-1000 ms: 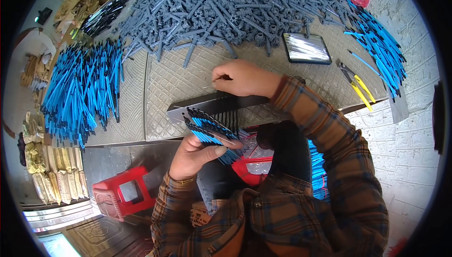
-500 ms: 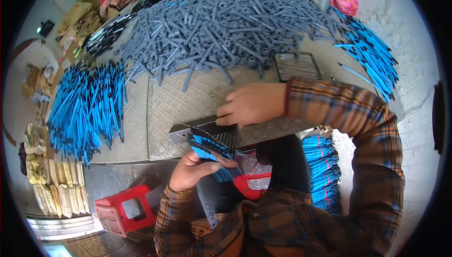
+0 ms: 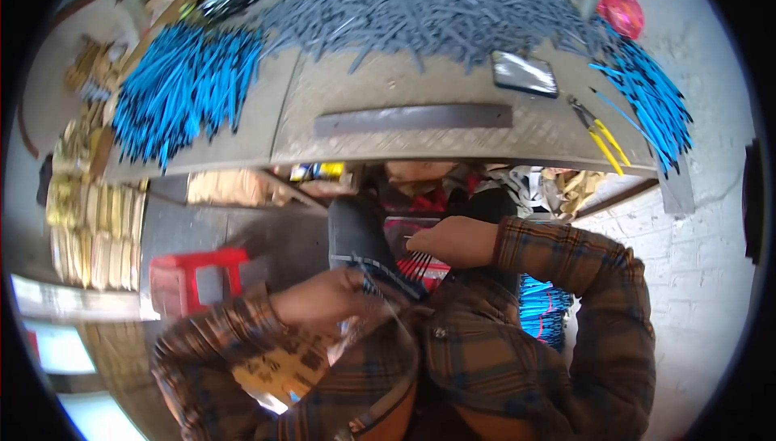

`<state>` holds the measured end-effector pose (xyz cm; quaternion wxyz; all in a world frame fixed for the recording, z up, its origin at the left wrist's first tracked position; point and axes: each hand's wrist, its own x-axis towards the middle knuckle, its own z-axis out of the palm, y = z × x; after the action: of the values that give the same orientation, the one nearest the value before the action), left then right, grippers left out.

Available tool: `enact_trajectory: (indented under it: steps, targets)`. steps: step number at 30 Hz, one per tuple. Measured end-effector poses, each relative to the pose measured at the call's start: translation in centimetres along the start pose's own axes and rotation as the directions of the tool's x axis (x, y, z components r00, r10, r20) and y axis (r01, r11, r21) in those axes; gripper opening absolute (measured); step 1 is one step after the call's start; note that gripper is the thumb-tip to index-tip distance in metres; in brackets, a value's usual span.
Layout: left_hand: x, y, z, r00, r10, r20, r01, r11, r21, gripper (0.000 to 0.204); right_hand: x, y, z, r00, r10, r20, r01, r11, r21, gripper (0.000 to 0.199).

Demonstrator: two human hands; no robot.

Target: The person bundles groups of blue wires together using red ties, then trims the excess tie material with wire cutters.

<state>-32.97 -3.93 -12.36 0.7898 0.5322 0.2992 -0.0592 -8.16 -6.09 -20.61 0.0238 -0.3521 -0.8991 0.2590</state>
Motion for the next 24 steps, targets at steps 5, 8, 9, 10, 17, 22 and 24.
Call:
enact_trajectory:
  steps: [5,8,9,10,17,22,24]
  targets:
    - [-2.5,2.7,0.9,0.985,-0.025,-0.174,0.060,0.978,0.199,0.020,0.2,-0.5,3.8,0.999,0.028,-0.033,-0.015,0.937,0.349,0.038]
    - [-2.2,1.8,1.5,0.943,0.233,-0.237,-0.100,0.878,0.468,0.020,-0.2,-1.2,4.1,0.995,0.028,0.096,-0.070,0.876,0.476,0.040]
    - [-1.8,1.1,1.7,0.867,0.457,-0.200,-0.231,0.723,0.651,0.019,-0.2,-1.7,3.5,0.992,-0.001,0.130,-0.068,0.847,0.527,0.043]
    - [-1.4,0.8,1.9,0.754,0.648,-0.110,-0.321,0.509,0.799,0.019,-0.3,-2.2,2.9,0.986,-0.030,0.161,-0.070,0.814,0.577,0.046]
    - [3.4,0.6,2.1,0.468,0.879,0.087,-0.603,0.246,0.759,0.014,0.4,-0.1,5.7,0.992,-0.099,0.077,0.029,0.774,0.632,0.052]
    - [5.3,-0.1,1.7,0.442,0.877,-0.188,-0.485,0.410,0.773,0.011,0.7,-1.9,3.7,0.964,0.068,-0.257,0.186,0.518,0.835,0.047]
    - [6.0,-0.6,1.5,0.431,0.876,-0.218,-0.454,0.419,0.786,0.014,1.6,-2.9,3.7,0.933,0.142,-0.330,0.245,0.419,0.874,0.046]
